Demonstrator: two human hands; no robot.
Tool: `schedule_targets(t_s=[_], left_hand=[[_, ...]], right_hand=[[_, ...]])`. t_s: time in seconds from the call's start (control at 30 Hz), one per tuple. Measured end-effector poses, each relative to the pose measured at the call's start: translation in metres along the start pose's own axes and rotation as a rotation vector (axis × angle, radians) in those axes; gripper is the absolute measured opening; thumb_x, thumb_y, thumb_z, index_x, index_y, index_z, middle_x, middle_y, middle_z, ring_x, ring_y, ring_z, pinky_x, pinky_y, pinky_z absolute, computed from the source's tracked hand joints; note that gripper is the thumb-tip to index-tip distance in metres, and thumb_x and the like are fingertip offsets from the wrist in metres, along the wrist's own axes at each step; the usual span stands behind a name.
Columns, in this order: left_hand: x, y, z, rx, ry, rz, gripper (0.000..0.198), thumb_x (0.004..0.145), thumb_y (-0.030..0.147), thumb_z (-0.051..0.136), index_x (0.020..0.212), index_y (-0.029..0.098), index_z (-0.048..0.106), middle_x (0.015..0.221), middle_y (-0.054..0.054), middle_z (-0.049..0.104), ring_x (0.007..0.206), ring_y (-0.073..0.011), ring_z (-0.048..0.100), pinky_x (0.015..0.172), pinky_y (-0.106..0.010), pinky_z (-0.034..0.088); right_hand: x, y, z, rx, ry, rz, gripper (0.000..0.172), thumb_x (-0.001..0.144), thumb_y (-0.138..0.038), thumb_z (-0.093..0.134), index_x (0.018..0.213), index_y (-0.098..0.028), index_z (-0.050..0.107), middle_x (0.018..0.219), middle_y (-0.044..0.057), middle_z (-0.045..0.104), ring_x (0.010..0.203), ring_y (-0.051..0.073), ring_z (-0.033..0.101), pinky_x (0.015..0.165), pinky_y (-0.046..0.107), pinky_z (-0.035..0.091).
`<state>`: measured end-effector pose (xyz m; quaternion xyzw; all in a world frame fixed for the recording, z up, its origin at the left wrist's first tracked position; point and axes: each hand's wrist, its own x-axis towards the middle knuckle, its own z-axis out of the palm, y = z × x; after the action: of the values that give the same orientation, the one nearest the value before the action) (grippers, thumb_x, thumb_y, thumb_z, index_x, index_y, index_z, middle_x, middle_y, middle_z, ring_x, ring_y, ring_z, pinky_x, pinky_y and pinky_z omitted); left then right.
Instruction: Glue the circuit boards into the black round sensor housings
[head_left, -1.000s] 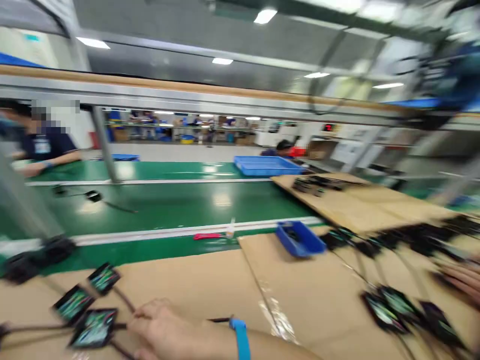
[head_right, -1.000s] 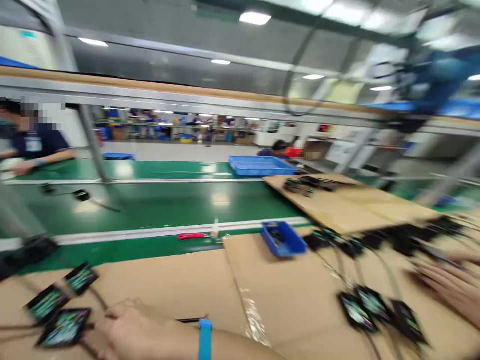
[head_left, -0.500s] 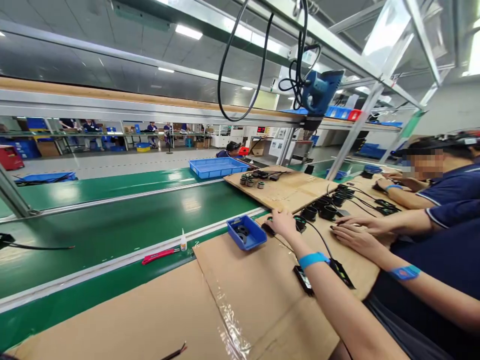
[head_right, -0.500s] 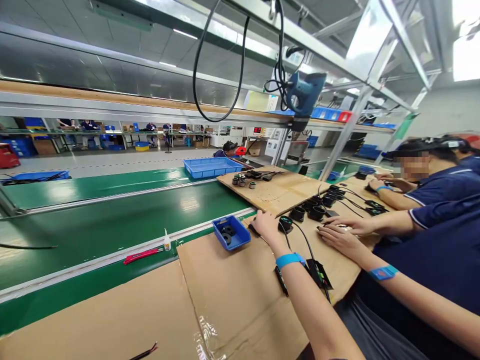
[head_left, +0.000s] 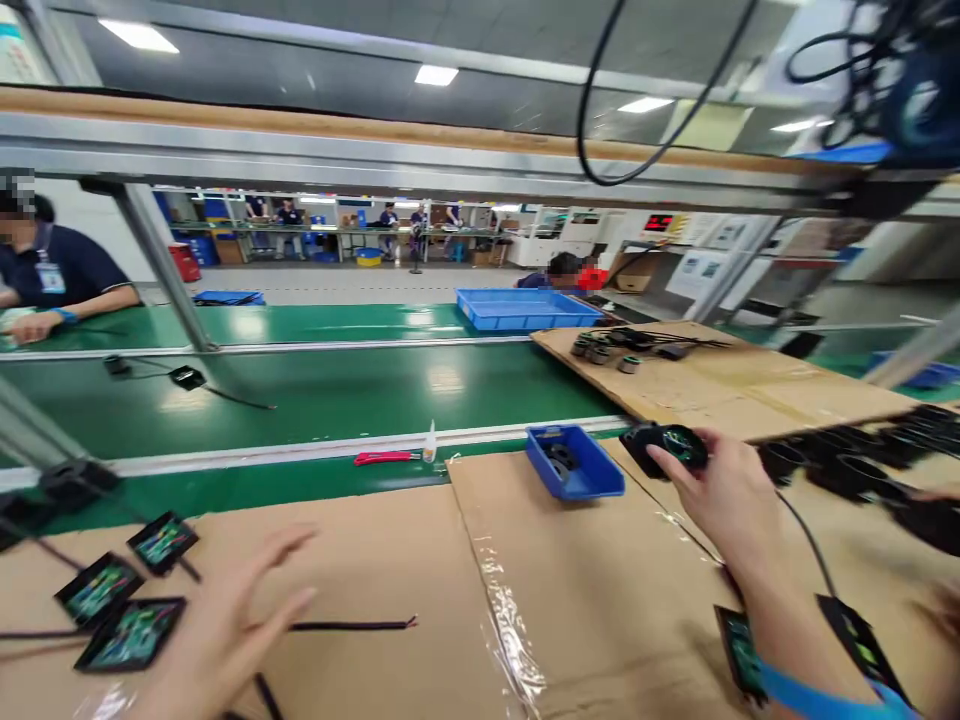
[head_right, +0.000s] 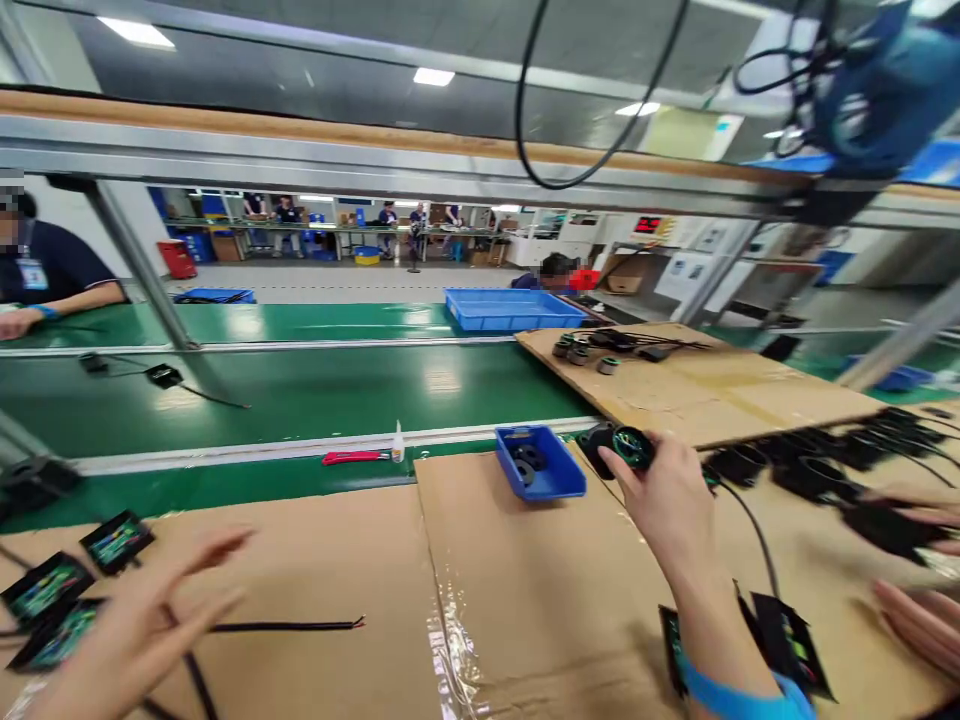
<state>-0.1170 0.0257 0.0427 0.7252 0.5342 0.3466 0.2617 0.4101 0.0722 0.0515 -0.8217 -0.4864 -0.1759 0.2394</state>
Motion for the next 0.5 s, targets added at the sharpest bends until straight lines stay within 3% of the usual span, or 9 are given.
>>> schedule_targets(t_s=[0.07,0.13,0.2,0.3,0.4,0.5], left_hand=[[0.006,0.016,0.039,-0.342,-0.23,-0.142,0.054,0.084,0.052,0.063,0.133,0.032,0.053,0.131,-0.009,0.058,0.118,-0.0264,0.058,0.098,-0.039,0.051],[0.016,0.034,0.075,-0.662,-0.35,-0.265,0.077,0.078,0.058,0.068,0.144,0.03,0.038,0.137,-0.014,0.051,0.123,-0.0277,0.054,0.102,-0.042,0.047],[0.024,0.049,0.099,-0.906,-0.324,-0.354,0.091,0.073,0.062,0.071,0.147,0.028,0.03,0.143,-0.018,0.042,0.126,-0.03,0.051,0.102,-0.043,0.046],[0.025,0.058,0.112,-1.123,-0.169,-0.413,0.086,0.069,0.059,0.075,0.14,0.026,0.038,0.139,-0.017,0.045,0.121,-0.0299,0.053,0.095,-0.04,0.049],[0.019,0.046,0.108,-1.151,-0.01,-0.511,0.079,0.064,0.056,0.08,0.128,0.023,0.045,0.124,-0.012,0.056,0.108,-0.026,0.057,0.08,-0.032,0.052],[0.013,0.024,0.099,-1.127,0.066,-0.584,0.081,0.061,0.055,0.081,0.126,0.023,0.045,0.118,-0.01,0.057,0.094,-0.0208,0.059,0.073,-0.03,0.052]], right_hand=[[-0.021,-0.032,-0.012,0.237,0.026,-0.161,0.056,0.085,-0.062,0.052,0.116,-0.015,0.054,0.099,0.016,0.062,0.085,0.03,0.062,0.069,0.039,0.051],[-0.052,-0.078,-0.018,0.537,-0.064,-0.346,0.05,0.083,-0.061,0.055,0.113,-0.02,0.055,0.093,0.01,0.063,0.073,0.024,0.061,0.059,0.034,0.051],[-0.087,-0.129,-0.019,0.72,-0.255,-0.504,0.036,0.087,-0.047,0.059,0.114,-0.023,0.054,0.098,0.008,0.063,0.078,0.021,0.062,0.066,0.032,0.053],[-0.13,-0.189,-0.014,0.877,-0.47,-0.682,0.031,0.089,-0.031,0.059,0.117,-0.024,0.05,0.108,0.008,0.063,0.095,0.022,0.064,0.08,0.034,0.055],[-0.156,-0.199,-0.006,0.858,-0.525,-0.803,0.054,0.088,-0.031,0.061,0.136,-0.027,0.037,0.125,0.012,0.057,0.114,0.026,0.059,0.092,0.042,0.053],[-0.173,-0.155,0.01,0.648,-0.536,-0.811,0.083,0.081,-0.042,0.069,0.149,-0.031,0.023,0.138,0.015,0.049,0.125,0.035,0.052,0.096,0.052,0.051]])
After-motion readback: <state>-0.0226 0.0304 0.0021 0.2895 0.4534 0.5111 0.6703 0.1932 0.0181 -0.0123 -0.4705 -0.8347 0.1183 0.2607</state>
